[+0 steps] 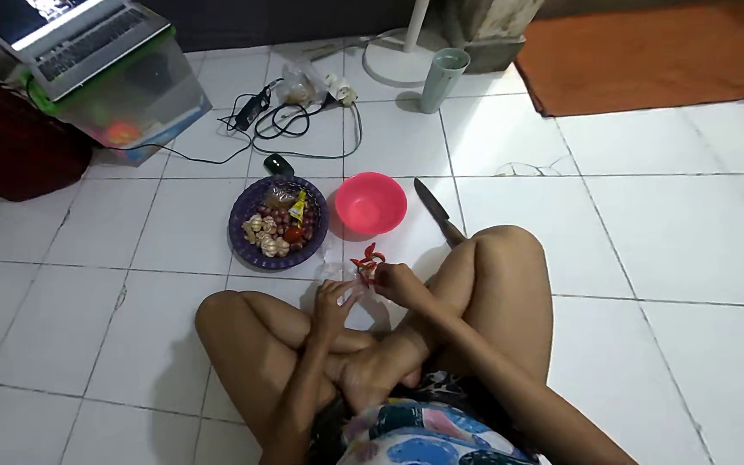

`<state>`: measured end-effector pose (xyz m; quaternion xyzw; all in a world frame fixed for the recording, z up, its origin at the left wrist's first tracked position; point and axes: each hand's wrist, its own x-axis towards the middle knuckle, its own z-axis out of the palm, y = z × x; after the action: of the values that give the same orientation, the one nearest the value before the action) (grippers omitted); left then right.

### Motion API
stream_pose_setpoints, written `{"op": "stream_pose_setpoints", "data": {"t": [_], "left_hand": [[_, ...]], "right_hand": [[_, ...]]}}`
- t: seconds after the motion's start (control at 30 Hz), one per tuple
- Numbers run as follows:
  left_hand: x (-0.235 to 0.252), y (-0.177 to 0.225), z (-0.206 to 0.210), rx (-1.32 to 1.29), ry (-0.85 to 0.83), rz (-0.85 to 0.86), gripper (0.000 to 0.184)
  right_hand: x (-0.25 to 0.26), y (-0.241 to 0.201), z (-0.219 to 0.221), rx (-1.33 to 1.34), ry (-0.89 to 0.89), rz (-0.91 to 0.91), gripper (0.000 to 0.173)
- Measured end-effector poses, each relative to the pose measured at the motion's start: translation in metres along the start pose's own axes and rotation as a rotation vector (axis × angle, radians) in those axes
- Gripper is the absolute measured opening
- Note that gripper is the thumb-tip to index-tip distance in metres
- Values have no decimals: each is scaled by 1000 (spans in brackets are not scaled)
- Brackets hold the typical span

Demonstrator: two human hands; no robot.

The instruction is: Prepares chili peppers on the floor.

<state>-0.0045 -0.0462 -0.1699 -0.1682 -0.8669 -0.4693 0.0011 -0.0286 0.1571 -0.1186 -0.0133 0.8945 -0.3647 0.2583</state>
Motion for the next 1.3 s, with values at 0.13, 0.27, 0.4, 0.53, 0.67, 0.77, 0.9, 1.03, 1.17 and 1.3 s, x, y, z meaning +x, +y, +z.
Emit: {"op": "stream_pose_setpoints", "data": {"t": [0.13,0.27,0.4,0.53,0.67,0.77,0.9,1.03,1.17,1.3], "left_hand": [[-1,4,-1,-22,-39,-100,18],[-2,10,-11,-39,-1,-166,17],[-1,8,-13,36,16,-127,16],[0,5,-6,81,17,-99,14],[2,4,-4,95,8,-112,11],[2,7,-15,16,-58,-177,14],[0,-1,-13,-97,-66,-112,15],[2,-9,-15,-134,-114,-68,18],[4,-9,-19,-262,-136,-74,17],[5,-13,-16,-420,-109,-69,16]], "right_hand": [[-3,-10,26,-5,15,-21,25],[-3,-16,38,39,142,-140,23],[0,-8,53,239,337,-345,21],[6,8,64,341,369,-425,22],[11,17,67,290,437,-518,15],[7,6,61,312,358,-423,12],[1,-1,41,615,148,-155,14],[9,3,35,864,-29,-4,12],[9,2,31,987,-93,55,10],[8,-1,29,1118,-42,113,13]]}}
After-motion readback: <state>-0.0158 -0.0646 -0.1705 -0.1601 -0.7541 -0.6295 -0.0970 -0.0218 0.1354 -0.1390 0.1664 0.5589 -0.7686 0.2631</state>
